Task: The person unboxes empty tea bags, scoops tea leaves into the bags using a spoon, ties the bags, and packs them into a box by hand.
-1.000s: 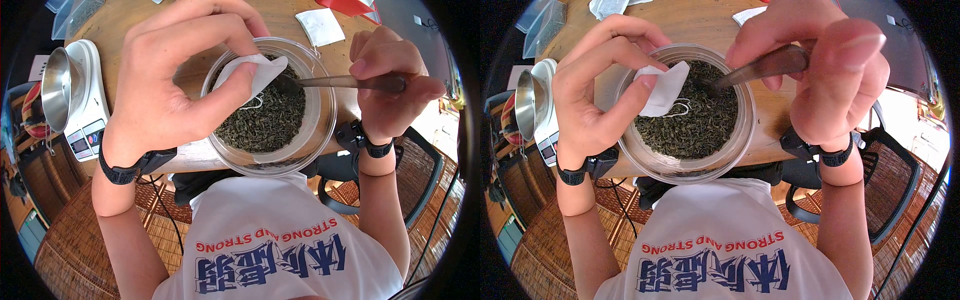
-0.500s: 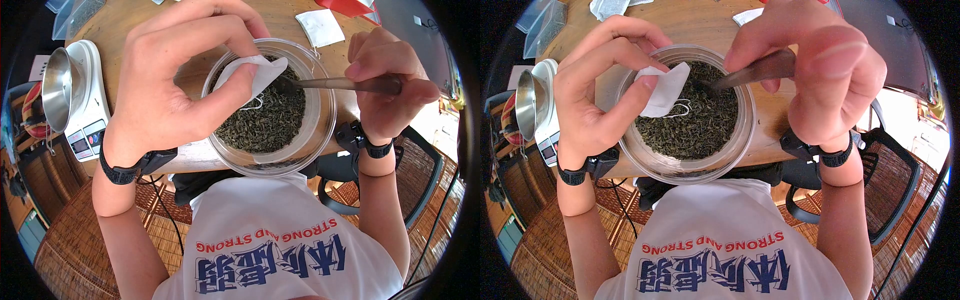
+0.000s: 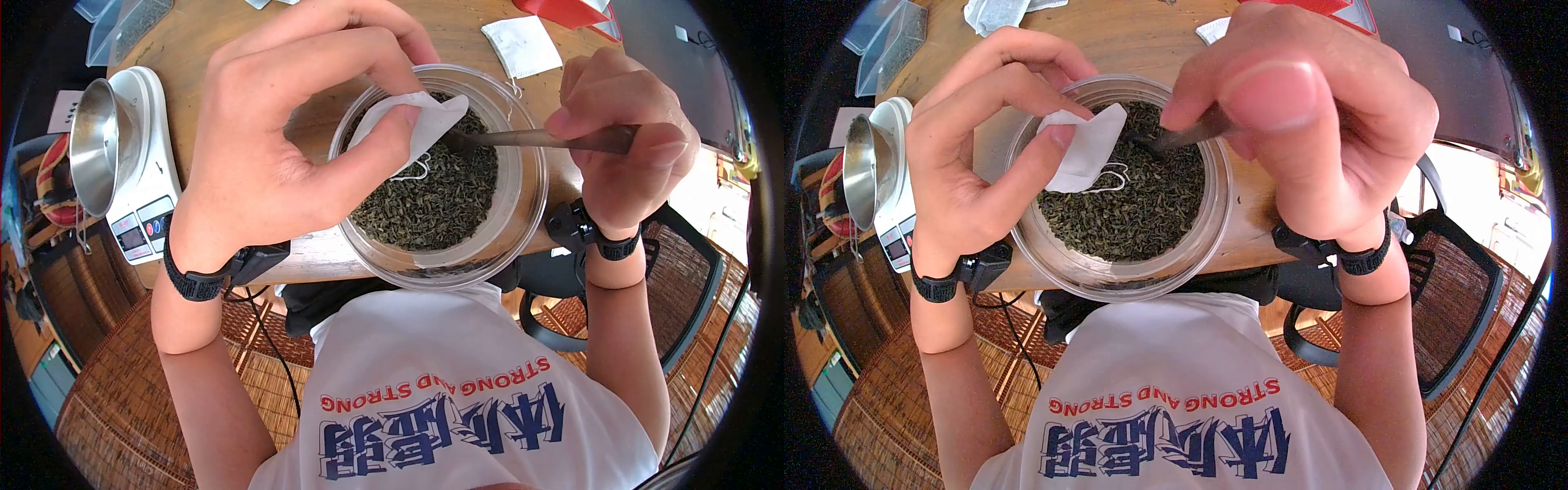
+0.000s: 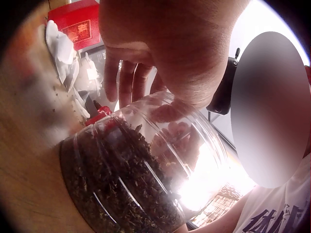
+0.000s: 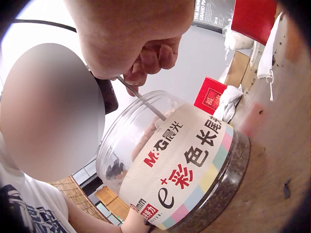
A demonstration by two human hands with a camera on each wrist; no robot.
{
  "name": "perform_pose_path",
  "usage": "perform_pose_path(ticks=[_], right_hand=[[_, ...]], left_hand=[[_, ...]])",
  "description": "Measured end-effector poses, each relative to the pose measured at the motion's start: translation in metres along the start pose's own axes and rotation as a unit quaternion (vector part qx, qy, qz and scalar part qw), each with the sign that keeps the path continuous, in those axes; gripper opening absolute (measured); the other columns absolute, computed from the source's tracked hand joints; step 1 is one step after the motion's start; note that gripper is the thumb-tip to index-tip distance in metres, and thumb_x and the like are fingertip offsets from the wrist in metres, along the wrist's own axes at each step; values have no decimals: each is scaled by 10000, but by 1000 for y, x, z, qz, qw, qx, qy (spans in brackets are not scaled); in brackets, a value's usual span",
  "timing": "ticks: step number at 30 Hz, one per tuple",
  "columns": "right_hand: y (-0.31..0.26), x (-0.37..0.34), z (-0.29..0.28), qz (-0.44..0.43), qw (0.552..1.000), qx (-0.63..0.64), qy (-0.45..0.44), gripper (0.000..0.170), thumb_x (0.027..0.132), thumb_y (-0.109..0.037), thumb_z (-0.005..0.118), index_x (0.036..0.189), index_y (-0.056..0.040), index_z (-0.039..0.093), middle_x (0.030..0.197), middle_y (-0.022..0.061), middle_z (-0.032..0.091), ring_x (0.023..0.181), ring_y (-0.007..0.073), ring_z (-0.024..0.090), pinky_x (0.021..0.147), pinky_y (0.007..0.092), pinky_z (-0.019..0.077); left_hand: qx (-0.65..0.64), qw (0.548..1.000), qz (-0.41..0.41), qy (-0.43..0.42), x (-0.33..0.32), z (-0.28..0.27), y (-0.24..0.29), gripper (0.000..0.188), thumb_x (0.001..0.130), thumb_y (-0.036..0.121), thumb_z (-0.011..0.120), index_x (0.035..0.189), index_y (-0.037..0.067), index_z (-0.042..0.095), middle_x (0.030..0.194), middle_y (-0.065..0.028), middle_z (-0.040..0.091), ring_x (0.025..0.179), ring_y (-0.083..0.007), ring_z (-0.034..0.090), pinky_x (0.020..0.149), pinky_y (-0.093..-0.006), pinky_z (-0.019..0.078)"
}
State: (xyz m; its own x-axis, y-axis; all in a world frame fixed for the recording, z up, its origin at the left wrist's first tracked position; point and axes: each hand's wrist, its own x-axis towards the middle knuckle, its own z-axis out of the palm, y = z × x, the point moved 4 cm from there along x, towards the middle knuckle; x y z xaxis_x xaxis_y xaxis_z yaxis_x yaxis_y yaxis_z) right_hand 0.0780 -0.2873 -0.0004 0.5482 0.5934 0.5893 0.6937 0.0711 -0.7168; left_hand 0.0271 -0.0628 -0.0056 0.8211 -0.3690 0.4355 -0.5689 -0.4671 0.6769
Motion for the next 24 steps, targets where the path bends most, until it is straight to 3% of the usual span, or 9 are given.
perform_pose_path(ticks=[2, 8, 19, 21, 22, 24], right_hand=[[1, 2, -1, -36, 999, 1, -35, 670, 1099, -529, 373, 871, 39, 645, 637, 59, 545, 475, 101, 388, 463, 276, 308], [-8, 6, 6, -23, 997, -69, -35, 603, 1055, -523, 511, 902, 42, 656, 663, 67, 595, 467, 50, 428, 459, 226, 327], [-9, 5, 7, 6, 997, -76, -19, 612, 1002, -553, 596, 893, 44, 669, 686, 73, 631, 483, 66, 467, 470, 231, 341], [-9, 6, 7, 4, 997, -74, -15, 607, 999, -546, 607, 882, 47, 669, 679, 70, 628, 484, 68, 465, 471, 234, 339], [-10, 6, 8, 7, 997, -70, -18, 598, 995, -536, 621, 873, 47, 671, 670, 65, 625, 496, 71, 464, 473, 238, 338], [-9, 7, 9, 10, 998, -65, -21, 588, 992, -526, 635, 865, 47, 673, 662, 60, 622, 508, 74, 463, 475, 242, 338]], left_hand=[[13, 1000, -14, -10, 3, -1, 4, 127, 756, -70, 646, 860, -20, 699, 1089, -165, 699, 968, -237, 685, 909, -345, 547], [29, 999, -26, -22, 9, 1, 17, 132, 748, -73, 646, 857, -20, 699, 1088, -162, 700, 962, -236, 681, 904, -342, 541], [51, 998, 4, -37, 5, 10, 12, 142, 748, -83, 650, 865, -18, 695, 1088, -163, 698, 960, -233, 677, 906, -341, 538], [-81, 988, 65, 113, -9, 14, -2, 142, 750, -85, 652, 869, -19, 694, 1089, -164, 697, 964, -233, 676, 905, -340, 538], [-81, 988, 65, 113, -8, 8, -2, 142, 750, -85, 652, 869, -19, 694, 1089, -164, 697, 964, -233, 676, 905, -340, 538], [2, 1000, 4, -1, 0, 1, 1, 138, 751, -81, 653, 866, -19, 695, 1092, -163, 698, 970, -234, 676, 909, -339, 537]])
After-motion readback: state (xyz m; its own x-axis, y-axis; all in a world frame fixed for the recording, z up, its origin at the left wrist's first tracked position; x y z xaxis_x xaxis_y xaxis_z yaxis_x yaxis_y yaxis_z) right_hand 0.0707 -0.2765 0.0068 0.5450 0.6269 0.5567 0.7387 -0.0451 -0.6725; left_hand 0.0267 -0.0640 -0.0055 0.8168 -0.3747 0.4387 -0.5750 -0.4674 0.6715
